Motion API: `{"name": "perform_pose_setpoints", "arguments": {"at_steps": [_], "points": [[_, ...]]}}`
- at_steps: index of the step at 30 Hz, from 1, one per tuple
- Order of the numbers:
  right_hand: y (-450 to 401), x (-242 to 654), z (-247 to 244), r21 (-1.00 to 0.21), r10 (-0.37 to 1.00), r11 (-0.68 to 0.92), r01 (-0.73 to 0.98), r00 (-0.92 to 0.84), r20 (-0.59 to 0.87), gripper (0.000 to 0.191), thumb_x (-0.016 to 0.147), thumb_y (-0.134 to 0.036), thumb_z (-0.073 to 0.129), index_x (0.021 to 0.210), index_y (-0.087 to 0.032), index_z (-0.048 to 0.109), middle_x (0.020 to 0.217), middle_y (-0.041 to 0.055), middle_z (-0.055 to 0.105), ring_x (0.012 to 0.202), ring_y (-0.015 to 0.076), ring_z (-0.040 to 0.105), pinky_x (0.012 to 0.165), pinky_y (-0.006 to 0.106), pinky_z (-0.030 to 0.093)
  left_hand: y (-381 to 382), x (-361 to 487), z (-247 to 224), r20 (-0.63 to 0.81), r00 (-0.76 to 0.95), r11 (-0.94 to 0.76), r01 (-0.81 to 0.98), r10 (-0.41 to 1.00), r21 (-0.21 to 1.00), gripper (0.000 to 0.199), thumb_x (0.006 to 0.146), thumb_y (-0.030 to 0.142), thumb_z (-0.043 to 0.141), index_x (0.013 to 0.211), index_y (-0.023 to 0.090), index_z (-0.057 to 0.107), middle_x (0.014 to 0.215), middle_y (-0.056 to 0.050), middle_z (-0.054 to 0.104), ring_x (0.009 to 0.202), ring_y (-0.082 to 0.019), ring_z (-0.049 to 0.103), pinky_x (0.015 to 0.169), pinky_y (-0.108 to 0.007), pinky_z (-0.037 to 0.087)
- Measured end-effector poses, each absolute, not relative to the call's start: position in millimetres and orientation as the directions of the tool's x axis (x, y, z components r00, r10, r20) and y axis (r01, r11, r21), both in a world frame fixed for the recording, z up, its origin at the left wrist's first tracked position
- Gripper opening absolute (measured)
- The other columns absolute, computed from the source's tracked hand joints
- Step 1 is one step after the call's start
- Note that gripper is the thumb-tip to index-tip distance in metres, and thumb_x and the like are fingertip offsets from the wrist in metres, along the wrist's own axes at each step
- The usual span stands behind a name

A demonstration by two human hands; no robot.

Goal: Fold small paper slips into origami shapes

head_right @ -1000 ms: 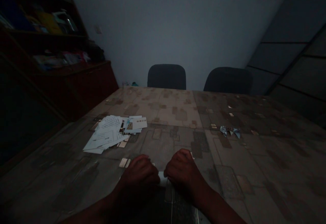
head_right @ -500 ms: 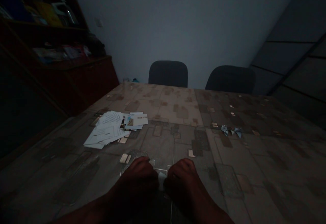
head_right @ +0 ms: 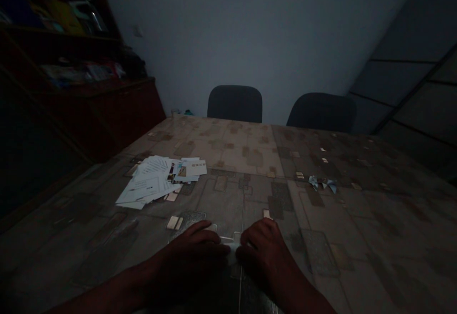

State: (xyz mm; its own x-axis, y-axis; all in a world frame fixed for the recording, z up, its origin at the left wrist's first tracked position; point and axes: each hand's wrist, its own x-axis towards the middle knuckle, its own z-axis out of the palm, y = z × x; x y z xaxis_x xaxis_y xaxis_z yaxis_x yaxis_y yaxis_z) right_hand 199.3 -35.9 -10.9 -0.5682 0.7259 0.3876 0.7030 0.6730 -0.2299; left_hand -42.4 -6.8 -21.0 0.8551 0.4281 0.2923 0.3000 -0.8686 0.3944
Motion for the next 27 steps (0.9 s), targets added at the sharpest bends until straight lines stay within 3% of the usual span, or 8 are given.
{"name": "perform_pose_setpoints", "arguments": {"at_steps": [5, 11, 19, 24, 27], "points": [[-38, 199, -1, -0.241, 0.691, 0.720, 0.651, -0.637, 0.341, 0.015, 0.091, -0.012, 0.049, 0.084, -0.020, 0.059, 0.079, 0.0029, 0.063, 0.073, 0.0184, 0.050, 0.073, 0.037, 0.034, 6, -51, -19, 0.260, 0.859, -0.825, 0.274, 0.441, 0.494, 0.034, 0.084, 0.009, 0.064, 0.113, 0.027, 0.060, 0.113, 0.002, 0.069, 0.106, -0.016, 0.059, 0.111, -0.041, 0.027], [-37, 201, 2, -0.351, 0.718, 0.695, 0.627, -0.632, 0.293, 0.008, 0.088, -0.014, 0.060, 0.087, -0.021, 0.062, 0.087, 0.0023, 0.064, 0.083, 0.0200, 0.056, 0.078, 0.038, 0.036, 13, -52, -22, 0.296, 0.842, -0.844, 0.295, 0.452, 0.447, 0.033, 0.091, 0.019, 0.063, 0.122, 0.028, 0.056, 0.118, 0.001, 0.068, 0.108, -0.015, 0.059, 0.113, -0.043, 0.023], [-37, 197, 5, -0.495, 0.845, 0.506, 0.706, -0.521, 0.121, 0.009, 0.089, -0.017, 0.064, 0.082, -0.023, 0.065, 0.087, 0.0016, 0.061, 0.088, 0.0209, 0.055, 0.080, 0.037, 0.038, 13, -55, -18, 0.301, 0.897, -0.926, 0.234, 0.322, 0.295, 0.017, 0.095, 0.022, 0.057, 0.110, 0.028, 0.063, 0.130, 0.003, 0.061, 0.114, -0.016, 0.055, 0.117, -0.043, 0.018], [-38, 192, 2, -0.527, 0.902, 0.395, 0.753, -0.425, 0.068, 0.010, 0.084, -0.016, 0.065, 0.078, -0.023, 0.064, 0.087, 0.0022, 0.059, 0.088, 0.0225, 0.054, 0.081, 0.038, 0.038, 13, -55, -20, 0.303, 0.895, -0.936, 0.263, 0.328, 0.236, 0.020, 0.092, 0.021, 0.062, 0.109, 0.031, 0.064, 0.130, 0.004, 0.060, 0.113, -0.016, 0.055, 0.116, -0.043, 0.019], [-37, 189, -1, -0.516, 0.924, 0.355, 0.779, -0.376, 0.067, 0.012, 0.081, -0.012, 0.063, 0.075, -0.022, 0.063, 0.086, 0.0025, 0.059, 0.087, 0.0229, 0.053, 0.079, 0.038, 0.038, 12, -54, -20, 0.302, 0.891, -0.929, 0.265, 0.339, 0.259, 0.025, 0.091, 0.021, 0.063, 0.115, 0.030, 0.062, 0.128, 0.002, 0.062, 0.112, -0.016, 0.056, 0.117, -0.043, 0.020]]}}
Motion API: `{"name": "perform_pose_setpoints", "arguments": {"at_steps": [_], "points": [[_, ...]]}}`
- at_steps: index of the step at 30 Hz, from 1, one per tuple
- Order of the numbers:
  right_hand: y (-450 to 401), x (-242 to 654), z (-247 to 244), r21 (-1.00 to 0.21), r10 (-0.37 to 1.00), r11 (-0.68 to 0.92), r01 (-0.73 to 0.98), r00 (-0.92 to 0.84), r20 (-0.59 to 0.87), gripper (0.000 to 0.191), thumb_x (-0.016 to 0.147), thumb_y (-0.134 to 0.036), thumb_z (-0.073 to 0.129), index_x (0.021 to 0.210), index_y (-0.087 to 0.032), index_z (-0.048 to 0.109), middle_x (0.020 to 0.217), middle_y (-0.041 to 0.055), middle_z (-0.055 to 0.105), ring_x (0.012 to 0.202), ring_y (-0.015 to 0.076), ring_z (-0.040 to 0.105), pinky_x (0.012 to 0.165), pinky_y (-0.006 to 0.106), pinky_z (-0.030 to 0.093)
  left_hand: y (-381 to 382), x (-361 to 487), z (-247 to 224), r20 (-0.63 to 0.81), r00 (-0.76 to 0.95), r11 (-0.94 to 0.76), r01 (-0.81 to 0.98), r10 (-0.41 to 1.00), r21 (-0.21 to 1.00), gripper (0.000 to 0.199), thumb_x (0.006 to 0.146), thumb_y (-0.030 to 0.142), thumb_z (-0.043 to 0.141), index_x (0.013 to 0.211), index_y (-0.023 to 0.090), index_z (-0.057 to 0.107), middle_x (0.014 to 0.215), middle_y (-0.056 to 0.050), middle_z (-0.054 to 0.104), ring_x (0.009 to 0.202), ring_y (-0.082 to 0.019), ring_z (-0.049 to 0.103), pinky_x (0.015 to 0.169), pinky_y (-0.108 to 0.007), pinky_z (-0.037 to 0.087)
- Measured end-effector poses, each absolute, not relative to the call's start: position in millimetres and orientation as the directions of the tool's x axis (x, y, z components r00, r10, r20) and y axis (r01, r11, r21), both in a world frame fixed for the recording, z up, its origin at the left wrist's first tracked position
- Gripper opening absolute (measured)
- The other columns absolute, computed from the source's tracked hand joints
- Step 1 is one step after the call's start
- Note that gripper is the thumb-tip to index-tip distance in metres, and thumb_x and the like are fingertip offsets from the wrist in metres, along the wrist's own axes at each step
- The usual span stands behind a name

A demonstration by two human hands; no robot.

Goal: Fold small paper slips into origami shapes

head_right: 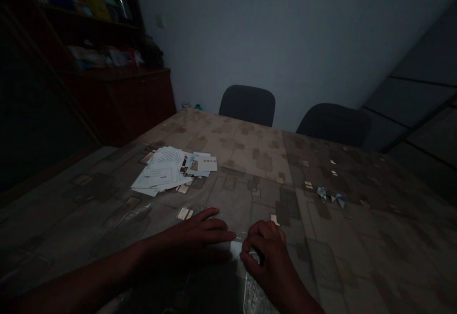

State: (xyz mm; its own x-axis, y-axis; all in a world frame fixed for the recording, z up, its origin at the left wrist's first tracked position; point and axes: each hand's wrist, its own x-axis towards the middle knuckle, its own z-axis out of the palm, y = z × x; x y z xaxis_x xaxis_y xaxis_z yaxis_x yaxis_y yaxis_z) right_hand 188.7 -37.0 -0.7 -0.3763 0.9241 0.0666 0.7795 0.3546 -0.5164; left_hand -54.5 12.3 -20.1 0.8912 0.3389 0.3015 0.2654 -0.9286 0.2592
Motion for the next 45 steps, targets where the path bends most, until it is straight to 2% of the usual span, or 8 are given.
{"name": "perform_pose_setpoints", "arguments": {"at_steps": [7, 13, 20, 26, 31, 35, 42, 45], "points": [[-36, 186, -5, -0.518, 0.934, 0.334, 0.787, -0.349, 0.072, 0.012, 0.077, -0.011, 0.063, 0.074, -0.022, 0.062, 0.085, 0.0018, 0.058, 0.087, 0.0226, 0.053, 0.078, 0.037, 0.037, 11, -51, -11, 0.243, 0.858, -0.840, 0.320, 0.453, 0.439, 0.037, 0.097, 0.034, 0.053, 0.133, 0.025, 0.050, 0.120, -0.004, 0.066, 0.114, -0.015, 0.057, 0.117, -0.041, 0.019], [-34, 183, -2, -0.501, 0.940, 0.325, 0.802, -0.332, 0.078, 0.013, 0.078, -0.010, 0.062, 0.071, -0.022, 0.062, 0.083, 0.0012, 0.058, 0.086, 0.0223, 0.052, 0.079, 0.037, 0.035, 11, -54, -11, 0.243, 0.911, -0.918, 0.255, 0.333, 0.304, 0.025, 0.099, 0.025, 0.051, 0.121, 0.032, 0.059, 0.136, 0.002, 0.058, 0.124, -0.019, 0.050, 0.116, -0.048, 0.019], [-34, 184, -5, -0.496, 0.930, 0.353, 0.793, -0.357, 0.091, 0.012, 0.082, -0.014, 0.062, 0.073, -0.022, 0.062, 0.083, 0.0007, 0.059, 0.084, 0.0216, 0.052, 0.078, 0.037, 0.035, 12, -51, -18, 0.256, 0.865, -0.863, 0.314, 0.432, 0.396, 0.036, 0.095, 0.031, 0.057, 0.130, 0.026, 0.051, 0.121, -0.003, 0.065, 0.115, -0.015, 0.057, 0.116, -0.044, 0.022], [-33, 187, -12, -0.498, 0.925, 0.375, 0.781, -0.349, 0.150, 0.014, 0.081, -0.010, 0.062, 0.074, -0.021, 0.059, 0.084, 0.0009, 0.058, 0.086, 0.0219, 0.052, 0.080, 0.037, 0.035, 15, -53, -29, 0.397, 0.849, -0.932, 0.273, 0.349, 0.237, 0.020, 0.095, 0.017, 0.056, 0.112, 0.026, 0.060, 0.124, -0.002, 0.065, 0.110, -0.017, 0.056, 0.111, -0.049, 0.026], [-23, 193, -17, -0.494, 0.931, 0.364, 0.790, -0.292, 0.218, 0.011, 0.085, -0.013, 0.060, 0.076, -0.020, 0.058, 0.086, 0.0023, 0.060, 0.088, 0.0231, 0.052, 0.082, 0.039, 0.034, 13, -46, -31, 0.447, 0.780, -0.899, 0.383, 0.438, 0.213, 0.017, 0.091, 0.012, 0.057, 0.105, 0.021, 0.060, 0.099, -0.003, 0.068, 0.088, -0.017, 0.055, 0.086, -0.035, 0.040], [-20, 194, -16, -0.490, 0.935, 0.354, 0.796, -0.290, 0.205, 0.011, 0.085, -0.014, 0.060, 0.076, -0.020, 0.058, 0.086, 0.0023, 0.060, 0.088, 0.0234, 0.052, 0.081, 0.038, 0.035, 9, -38, -30, 0.433, 0.726, -0.844, 0.490, 0.534, 0.220, 0.014, 0.091, 0.013, 0.058, 0.103, 0.021, 0.060, 0.091, -0.003, 0.063, 0.081, -0.018, 0.051, 0.072, -0.031, 0.037], [-20, 191, -7, -0.478, 0.947, 0.321, 0.817, -0.285, 0.149, 0.011, 0.084, -0.013, 0.060, 0.075, -0.020, 0.058, 0.085, 0.0020, 0.060, 0.088, 0.0230, 0.053, 0.080, 0.038, 0.035, -17, -31, -31, 0.306, 0.783, -0.840, 0.522, 0.541, 0.148, 0.009, 0.094, 0.012, 0.050, 0.094, 0.019, 0.055, 0.081, -0.001, 0.060, 0.072, -0.017, 0.052, 0.070, -0.032, 0.040], [-20, 190, -8, -0.473, 0.949, 0.314, 0.823, -0.271, 0.159, 0.012, 0.085, -0.013, 0.059, 0.074, -0.020, 0.058, 0.085, 0.0025, 0.059, 0.086, 0.0232, 0.052, 0.080, 0.039, 0.035, -32, -27, -35, 0.310, 0.812, -0.868, 0.479, 0.495, 0.133, 0.020, 0.093, 0.017, 0.053, 0.112, 0.017, 0.053, 0.096, -0.005, 0.065, 0.091, -0.021, 0.058, 0.086, -0.036, 0.042]]}}
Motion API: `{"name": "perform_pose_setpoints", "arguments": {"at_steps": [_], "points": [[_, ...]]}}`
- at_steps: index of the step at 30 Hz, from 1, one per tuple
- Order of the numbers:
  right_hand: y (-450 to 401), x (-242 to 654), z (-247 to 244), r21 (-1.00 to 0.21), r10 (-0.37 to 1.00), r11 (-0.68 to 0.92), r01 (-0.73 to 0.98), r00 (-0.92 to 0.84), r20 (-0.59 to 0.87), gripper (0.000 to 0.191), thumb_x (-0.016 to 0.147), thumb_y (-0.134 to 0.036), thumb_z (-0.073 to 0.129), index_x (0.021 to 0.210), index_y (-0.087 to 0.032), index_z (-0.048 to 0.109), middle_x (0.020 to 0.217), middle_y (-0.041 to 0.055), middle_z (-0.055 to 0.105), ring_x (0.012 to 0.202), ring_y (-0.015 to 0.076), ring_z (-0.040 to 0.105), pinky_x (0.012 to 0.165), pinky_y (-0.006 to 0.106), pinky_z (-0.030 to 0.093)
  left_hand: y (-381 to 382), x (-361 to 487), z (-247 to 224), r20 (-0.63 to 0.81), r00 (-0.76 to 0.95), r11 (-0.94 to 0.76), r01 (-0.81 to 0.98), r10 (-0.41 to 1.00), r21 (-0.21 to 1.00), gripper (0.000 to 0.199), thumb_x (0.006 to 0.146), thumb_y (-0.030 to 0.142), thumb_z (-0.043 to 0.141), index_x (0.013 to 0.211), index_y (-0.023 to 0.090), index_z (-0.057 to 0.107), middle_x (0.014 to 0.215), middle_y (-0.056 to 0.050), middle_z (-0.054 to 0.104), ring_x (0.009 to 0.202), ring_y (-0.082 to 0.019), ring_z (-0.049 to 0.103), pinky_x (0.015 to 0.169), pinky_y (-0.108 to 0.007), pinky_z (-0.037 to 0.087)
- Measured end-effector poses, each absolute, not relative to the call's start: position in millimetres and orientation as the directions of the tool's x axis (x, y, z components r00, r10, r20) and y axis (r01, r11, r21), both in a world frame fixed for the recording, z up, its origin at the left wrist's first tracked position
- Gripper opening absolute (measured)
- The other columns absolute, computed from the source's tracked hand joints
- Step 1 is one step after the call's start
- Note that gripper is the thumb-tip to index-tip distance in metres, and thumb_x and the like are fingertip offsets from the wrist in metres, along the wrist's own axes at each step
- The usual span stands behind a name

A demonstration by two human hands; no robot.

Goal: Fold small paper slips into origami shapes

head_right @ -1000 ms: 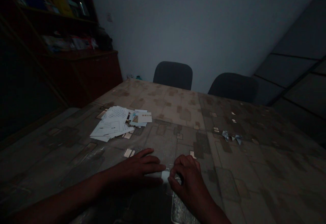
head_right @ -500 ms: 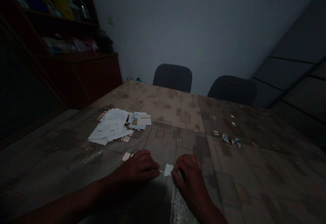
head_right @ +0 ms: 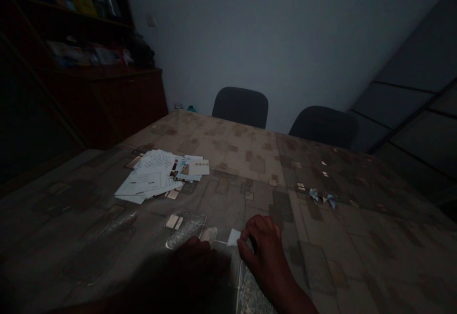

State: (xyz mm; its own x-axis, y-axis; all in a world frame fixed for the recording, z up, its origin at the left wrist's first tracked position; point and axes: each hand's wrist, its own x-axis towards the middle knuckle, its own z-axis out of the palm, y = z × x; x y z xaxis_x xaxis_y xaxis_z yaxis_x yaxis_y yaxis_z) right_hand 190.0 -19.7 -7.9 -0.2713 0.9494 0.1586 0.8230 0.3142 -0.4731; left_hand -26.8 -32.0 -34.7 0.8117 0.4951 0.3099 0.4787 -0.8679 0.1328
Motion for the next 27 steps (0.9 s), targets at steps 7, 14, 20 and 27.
{"name": "perform_pose_setpoints", "arguments": {"at_steps": [7, 14, 20, 27], "points": [[-21, 190, -15, -0.481, 0.943, 0.329, 0.813, -0.261, 0.205, 0.012, 0.085, -0.013, 0.059, 0.075, -0.020, 0.057, 0.084, 0.0028, 0.059, 0.087, 0.0232, 0.051, 0.079, 0.038, 0.035, -38, -13, -31, 0.171, 0.777, -0.795, 0.596, 0.606, 0.110, 0.049, 0.094, 0.033, 0.051, 0.138, 0.015, 0.036, 0.096, -0.009, 0.068, 0.078, -0.024, 0.063, 0.072, -0.040, 0.049], [-20, 192, -18, -0.471, 0.937, 0.346, 0.812, -0.272, 0.219, 0.012, 0.088, -0.017, 0.057, 0.076, -0.021, 0.056, 0.085, 0.0029, 0.058, 0.087, 0.0227, 0.051, 0.079, 0.038, 0.036, -38, -10, -20, 0.034, 0.770, -0.769, 0.632, 0.637, 0.100, 0.055, 0.094, 0.038, 0.052, 0.141, 0.014, 0.035, 0.101, -0.013, 0.066, 0.080, -0.026, 0.065, 0.069, -0.039, 0.051], [-20, 190, -16, -0.464, 0.939, 0.342, 0.818, -0.277, 0.204, 0.012, 0.085, -0.014, 0.059, 0.075, -0.021, 0.057, 0.084, 0.0021, 0.059, 0.086, 0.0227, 0.052, 0.079, 0.038, 0.036, -40, -10, -21, 0.033, 0.753, -0.751, 0.650, 0.657, 0.118, 0.057, 0.094, 0.044, 0.051, 0.141, 0.015, 0.036, 0.111, -0.017, 0.065, 0.088, -0.026, 0.066, 0.075, -0.041, 0.052], [-20, 188, -11, -0.453, 0.942, 0.332, 0.828, -0.271, 0.196, 0.012, 0.085, -0.013, 0.060, 0.075, -0.021, 0.058, 0.084, 0.0020, 0.060, 0.085, 0.0225, 0.053, 0.078, 0.037, 0.036, -41, -13, -30, 0.069, 0.770, -0.772, 0.624, 0.634, 0.119, 0.056, 0.096, 0.039, 0.048, 0.142, 0.010, 0.033, 0.113, -0.019, 0.065, 0.091, -0.029, 0.065, 0.077, -0.046, 0.053]]}}
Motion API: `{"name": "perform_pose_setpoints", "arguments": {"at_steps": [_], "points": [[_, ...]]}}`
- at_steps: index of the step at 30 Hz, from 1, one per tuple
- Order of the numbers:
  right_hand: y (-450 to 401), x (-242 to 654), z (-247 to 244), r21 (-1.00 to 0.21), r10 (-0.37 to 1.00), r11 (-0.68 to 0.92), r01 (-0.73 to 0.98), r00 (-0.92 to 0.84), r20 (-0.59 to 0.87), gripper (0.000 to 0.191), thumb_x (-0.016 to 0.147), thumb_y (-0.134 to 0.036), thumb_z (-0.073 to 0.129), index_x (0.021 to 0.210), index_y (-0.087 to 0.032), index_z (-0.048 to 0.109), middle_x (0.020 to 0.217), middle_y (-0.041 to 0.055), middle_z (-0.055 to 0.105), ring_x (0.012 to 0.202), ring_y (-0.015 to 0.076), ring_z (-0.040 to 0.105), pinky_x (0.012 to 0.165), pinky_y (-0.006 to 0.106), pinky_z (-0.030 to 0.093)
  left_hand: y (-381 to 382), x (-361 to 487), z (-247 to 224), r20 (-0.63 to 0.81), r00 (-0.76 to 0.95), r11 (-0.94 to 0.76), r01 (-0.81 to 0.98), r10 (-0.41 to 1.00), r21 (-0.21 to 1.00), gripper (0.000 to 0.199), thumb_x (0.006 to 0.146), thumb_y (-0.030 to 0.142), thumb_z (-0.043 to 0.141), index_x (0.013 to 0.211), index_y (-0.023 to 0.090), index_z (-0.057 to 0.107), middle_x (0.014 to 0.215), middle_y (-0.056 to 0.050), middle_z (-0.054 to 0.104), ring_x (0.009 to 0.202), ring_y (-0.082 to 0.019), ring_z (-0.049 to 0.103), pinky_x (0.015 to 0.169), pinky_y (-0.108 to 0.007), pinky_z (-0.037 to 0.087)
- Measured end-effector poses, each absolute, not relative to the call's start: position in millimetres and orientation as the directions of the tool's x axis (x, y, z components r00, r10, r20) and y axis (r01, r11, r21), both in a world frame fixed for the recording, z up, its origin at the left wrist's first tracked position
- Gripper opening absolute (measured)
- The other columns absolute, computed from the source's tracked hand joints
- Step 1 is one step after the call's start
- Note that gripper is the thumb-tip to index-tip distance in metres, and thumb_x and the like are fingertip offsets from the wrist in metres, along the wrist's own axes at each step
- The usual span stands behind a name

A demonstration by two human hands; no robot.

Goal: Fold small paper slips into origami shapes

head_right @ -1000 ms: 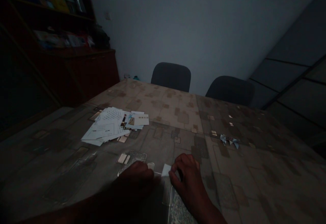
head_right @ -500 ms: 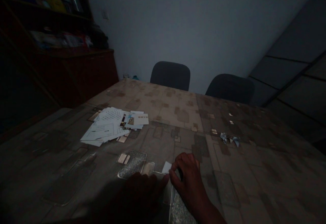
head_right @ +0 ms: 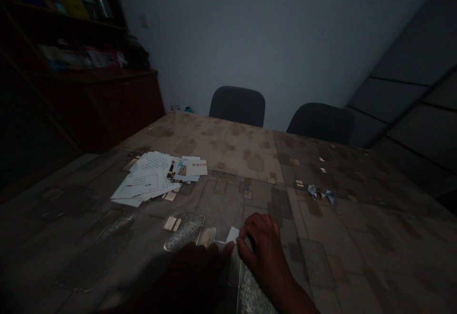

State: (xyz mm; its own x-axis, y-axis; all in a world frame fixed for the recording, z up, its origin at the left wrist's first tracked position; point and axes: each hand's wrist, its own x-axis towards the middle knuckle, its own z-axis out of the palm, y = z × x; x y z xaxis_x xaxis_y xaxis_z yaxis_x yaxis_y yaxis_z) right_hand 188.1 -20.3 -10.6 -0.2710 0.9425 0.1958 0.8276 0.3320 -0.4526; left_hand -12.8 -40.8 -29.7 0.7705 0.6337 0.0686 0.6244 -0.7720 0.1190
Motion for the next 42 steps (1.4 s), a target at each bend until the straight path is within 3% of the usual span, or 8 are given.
{"name": "perform_pose_setpoints", "arguments": {"at_steps": [10, 28, 31, 34, 42], "points": [[-20, 188, -12, -0.442, 0.940, 0.337, 0.831, -0.276, 0.199, 0.014, 0.084, -0.012, 0.059, 0.074, -0.021, 0.056, 0.083, 0.0019, 0.059, 0.084, 0.0223, 0.053, 0.076, 0.036, 0.036, -38, -13, -34, 0.074, 0.773, -0.775, 0.621, 0.630, 0.114, 0.057, 0.096, 0.043, 0.045, 0.143, 0.011, 0.033, 0.110, -0.019, 0.063, 0.086, -0.025, 0.063, 0.073, -0.040, 0.051], [-20, 187, -9, -0.458, 0.940, 0.339, 0.822, -0.276, 0.201, 0.012, 0.082, -0.010, 0.059, 0.075, -0.020, 0.056, 0.083, 0.0018, 0.059, 0.085, 0.0220, 0.051, 0.077, 0.036, 0.035, -37, -17, -32, 0.110, 0.772, -0.780, 0.619, 0.626, 0.094, 0.056, 0.096, 0.040, 0.047, 0.142, 0.011, 0.033, 0.113, -0.018, 0.063, 0.087, -0.026, 0.064, 0.074, -0.041, 0.051], [-21, 187, -10, -0.466, 0.938, 0.344, 0.815, -0.278, 0.206, 0.012, 0.083, -0.011, 0.059, 0.076, -0.020, 0.056, 0.084, 0.0020, 0.059, 0.086, 0.0218, 0.051, 0.078, 0.037, 0.035, -31, -16, -28, 0.018, 0.739, -0.735, 0.667, 0.673, 0.119, 0.051, 0.094, 0.031, 0.051, 0.140, 0.017, 0.036, 0.101, -0.011, 0.066, 0.075, -0.022, 0.065, 0.068, -0.037, 0.051], [-20, 188, -12, -0.461, 0.940, 0.339, 0.820, -0.275, 0.202, 0.012, 0.083, -0.010, 0.059, 0.076, -0.020, 0.056, 0.084, 0.0020, 0.059, 0.085, 0.0217, 0.051, 0.078, 0.036, 0.035, -26, -17, -29, 0.025, 0.761, -0.760, 0.644, 0.648, 0.081, 0.053, 0.091, 0.018, 0.052, 0.141, 0.019, 0.034, 0.096, -0.008, 0.066, 0.074, -0.021, 0.065, 0.069, -0.036, 0.051], [-20, 188, -15, -0.467, 0.933, 0.356, 0.810, -0.277, 0.231, 0.012, 0.084, -0.012, 0.059, 0.076, -0.020, 0.054, 0.083, 0.0013, 0.058, 0.084, 0.0217, 0.051, 0.077, 0.035, 0.034, -30, -19, -51, 0.067, 0.780, -0.783, 0.620, 0.622, 0.047, 0.062, 0.089, 0.017, 0.054, 0.144, 0.018, 0.028, 0.100, -0.010, 0.064, 0.077, -0.022, 0.062, 0.070, -0.039, 0.050]]}}
